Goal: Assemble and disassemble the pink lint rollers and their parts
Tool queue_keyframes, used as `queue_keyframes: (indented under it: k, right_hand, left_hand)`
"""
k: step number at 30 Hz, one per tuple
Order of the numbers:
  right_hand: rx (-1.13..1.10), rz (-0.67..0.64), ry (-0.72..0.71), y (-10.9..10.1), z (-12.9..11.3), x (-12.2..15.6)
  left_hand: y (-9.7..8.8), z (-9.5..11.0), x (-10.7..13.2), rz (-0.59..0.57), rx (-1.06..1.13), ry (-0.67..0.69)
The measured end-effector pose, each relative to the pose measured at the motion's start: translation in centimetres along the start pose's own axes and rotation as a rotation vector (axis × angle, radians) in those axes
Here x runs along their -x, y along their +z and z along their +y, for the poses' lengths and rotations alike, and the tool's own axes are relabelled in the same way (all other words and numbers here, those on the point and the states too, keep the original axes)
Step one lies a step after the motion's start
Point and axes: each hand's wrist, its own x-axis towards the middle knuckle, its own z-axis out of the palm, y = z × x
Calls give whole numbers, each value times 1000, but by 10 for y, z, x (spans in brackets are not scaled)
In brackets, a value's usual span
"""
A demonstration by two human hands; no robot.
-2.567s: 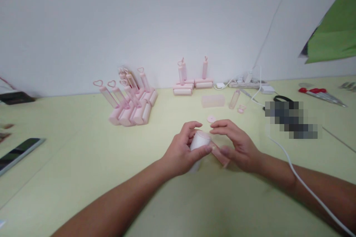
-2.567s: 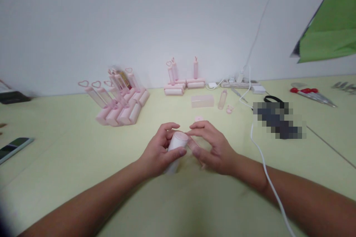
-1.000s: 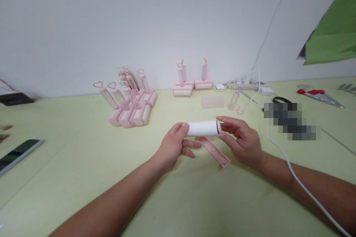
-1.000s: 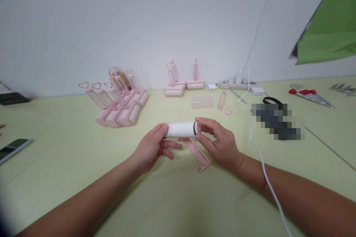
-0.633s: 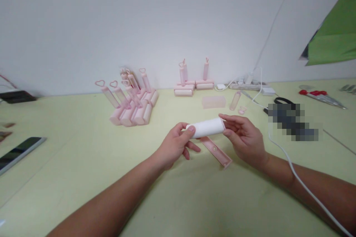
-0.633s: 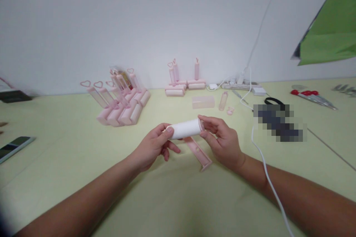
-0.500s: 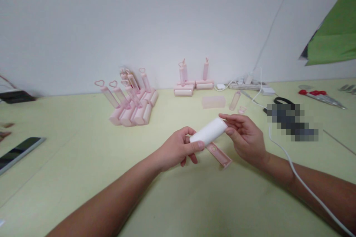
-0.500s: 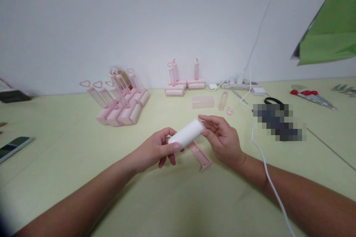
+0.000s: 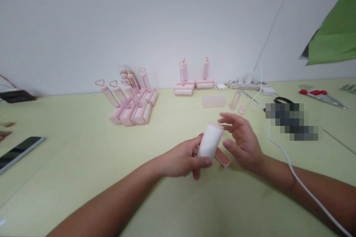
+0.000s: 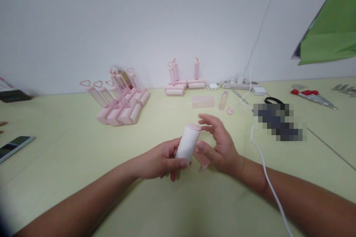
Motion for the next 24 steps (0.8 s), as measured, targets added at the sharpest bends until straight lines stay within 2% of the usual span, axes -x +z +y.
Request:
queue_keyframes:
  k: [2, 3, 7, 12, 15, 18, 20, 24]
  right_hand:
    - [40, -143, -15, -2, -2, -1]
    - [56, -170, -24, -3, -3, -1]
    - [88, -126, -32, -2, -4, -1]
    - [155, -155, -43, -1, -3, 0]
    - [139, -73, 93, 0, 5, -2]
    - [154, -50, 309, 0, 15, -4]
    - [270, -139, 392, 1, 17, -5]
    - [590, -451, 372, 0, 13, -7]
  left_hand:
    - [1, -2, 0, -11, -24, -9]
    - [2, -4, 0, -5, -38, -14]
    - [5, -11, -4, 104, -53, 44]
    - [7, -10, -3, 260, 1, 135]
    - [5, -4, 3, 324, -75, 130]
    - [0, 0, 8, 308, -93, 118]
    - [-4, 1, 9, 299, -68, 112]
    - [-10, 4, 10, 282, -1, 91]
